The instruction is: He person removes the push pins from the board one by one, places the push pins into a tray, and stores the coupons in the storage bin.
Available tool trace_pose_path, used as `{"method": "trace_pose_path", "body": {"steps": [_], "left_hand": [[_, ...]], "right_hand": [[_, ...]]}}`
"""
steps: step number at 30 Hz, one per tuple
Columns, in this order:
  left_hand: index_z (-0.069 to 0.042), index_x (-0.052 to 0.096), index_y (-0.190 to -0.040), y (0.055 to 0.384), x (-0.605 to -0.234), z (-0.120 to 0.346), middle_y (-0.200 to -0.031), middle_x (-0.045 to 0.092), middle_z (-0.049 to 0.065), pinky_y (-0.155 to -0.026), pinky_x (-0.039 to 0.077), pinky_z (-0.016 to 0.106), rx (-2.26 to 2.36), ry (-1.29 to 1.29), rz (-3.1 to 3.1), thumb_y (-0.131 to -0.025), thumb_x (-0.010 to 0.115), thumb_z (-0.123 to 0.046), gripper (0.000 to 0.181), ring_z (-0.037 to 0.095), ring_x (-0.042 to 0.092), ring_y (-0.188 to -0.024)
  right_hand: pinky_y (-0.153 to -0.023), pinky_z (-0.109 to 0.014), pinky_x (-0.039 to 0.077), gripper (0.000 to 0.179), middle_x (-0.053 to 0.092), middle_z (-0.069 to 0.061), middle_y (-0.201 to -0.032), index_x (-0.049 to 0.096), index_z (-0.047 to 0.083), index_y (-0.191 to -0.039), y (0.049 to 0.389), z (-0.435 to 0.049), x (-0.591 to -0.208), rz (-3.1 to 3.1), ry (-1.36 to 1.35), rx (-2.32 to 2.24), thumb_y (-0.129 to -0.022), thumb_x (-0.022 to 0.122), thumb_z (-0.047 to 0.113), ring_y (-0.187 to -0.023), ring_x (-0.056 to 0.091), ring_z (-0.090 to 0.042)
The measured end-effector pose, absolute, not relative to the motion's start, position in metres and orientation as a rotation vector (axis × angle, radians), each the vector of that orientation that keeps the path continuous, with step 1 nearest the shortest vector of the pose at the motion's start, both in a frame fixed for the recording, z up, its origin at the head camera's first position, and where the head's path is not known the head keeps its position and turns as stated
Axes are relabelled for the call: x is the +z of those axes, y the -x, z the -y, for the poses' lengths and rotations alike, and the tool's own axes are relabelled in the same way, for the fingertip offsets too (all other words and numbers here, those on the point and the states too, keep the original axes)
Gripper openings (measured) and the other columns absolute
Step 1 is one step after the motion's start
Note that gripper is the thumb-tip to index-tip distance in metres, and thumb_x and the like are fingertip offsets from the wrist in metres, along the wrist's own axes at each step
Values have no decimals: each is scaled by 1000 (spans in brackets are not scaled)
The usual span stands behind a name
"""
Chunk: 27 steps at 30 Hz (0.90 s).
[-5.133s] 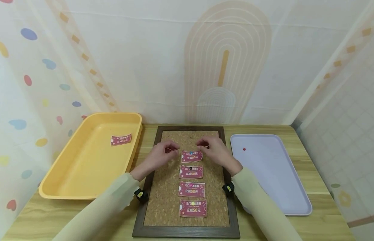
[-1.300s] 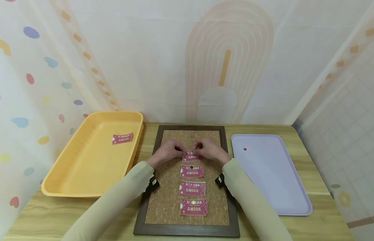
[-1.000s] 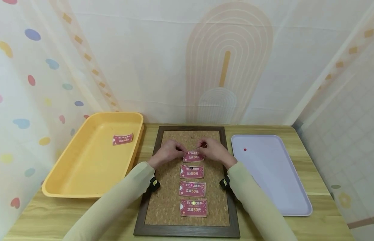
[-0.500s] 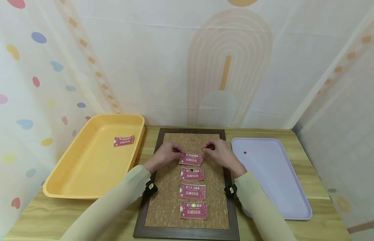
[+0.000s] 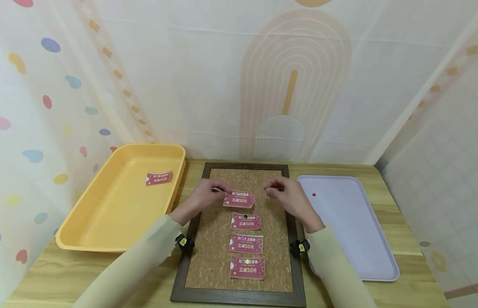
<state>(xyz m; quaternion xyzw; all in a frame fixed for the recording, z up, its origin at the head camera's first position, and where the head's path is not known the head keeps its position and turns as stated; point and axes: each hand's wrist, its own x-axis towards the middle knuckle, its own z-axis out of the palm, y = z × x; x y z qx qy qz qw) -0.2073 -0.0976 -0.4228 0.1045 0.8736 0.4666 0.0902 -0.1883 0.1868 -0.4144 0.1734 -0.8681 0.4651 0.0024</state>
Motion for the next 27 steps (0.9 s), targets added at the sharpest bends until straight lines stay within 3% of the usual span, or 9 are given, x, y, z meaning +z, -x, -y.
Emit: {"method": "trace_pose_path", "body": {"steps": [9, 16, 20, 27], "left_hand": [[-6, 79, -108, 200, -403, 107, -109, 72, 9, -71, 53, 31, 1462, -275, -2593, -99, 66, -9, 16, 22, 64, -91], [-7, 77, -113, 190, -388, 126, -112, 72, 9, -81, 55, 40, 1482, -302, -2602, -101, 65, -11, 18, 23, 64, -91], [-9, 78, -114, 187, -384, 138, -111, 73, 8, -77, 53, 35, 1444, -315, -2667, -101, 65, -12, 19, 22, 62, -90], [-7, 77, -115, 187, -376, 160, -110, 72, 10, -76, 52, 35, 1448, -258, -2671, -101, 63, -10, 20, 22, 63, -88]], "right_hand": [[-71, -27, 52, 9, 73, -4, -90, 73, 6, -105, 182, -198, -403, 2704, -495, 1428, -101, 68, 11, -85, 68, -26], [-74, -25, 53, 12, 74, -8, -95, 73, 3, -108, 176, -210, -394, 2703, -443, 1441, -102, 67, 11, -88, 70, -24], [-78, -26, 55, 13, 74, -11, -97, 72, 2, -109, 171, -218, -389, 2689, -419, 1467, -102, 66, 11, -90, 73, -27], [-79, -24, 56, 16, 75, -11, -98, 71, 0, -110, 168, -231, -385, 2658, -402, 1469, -102, 67, 12, -86, 71, -12]]}}
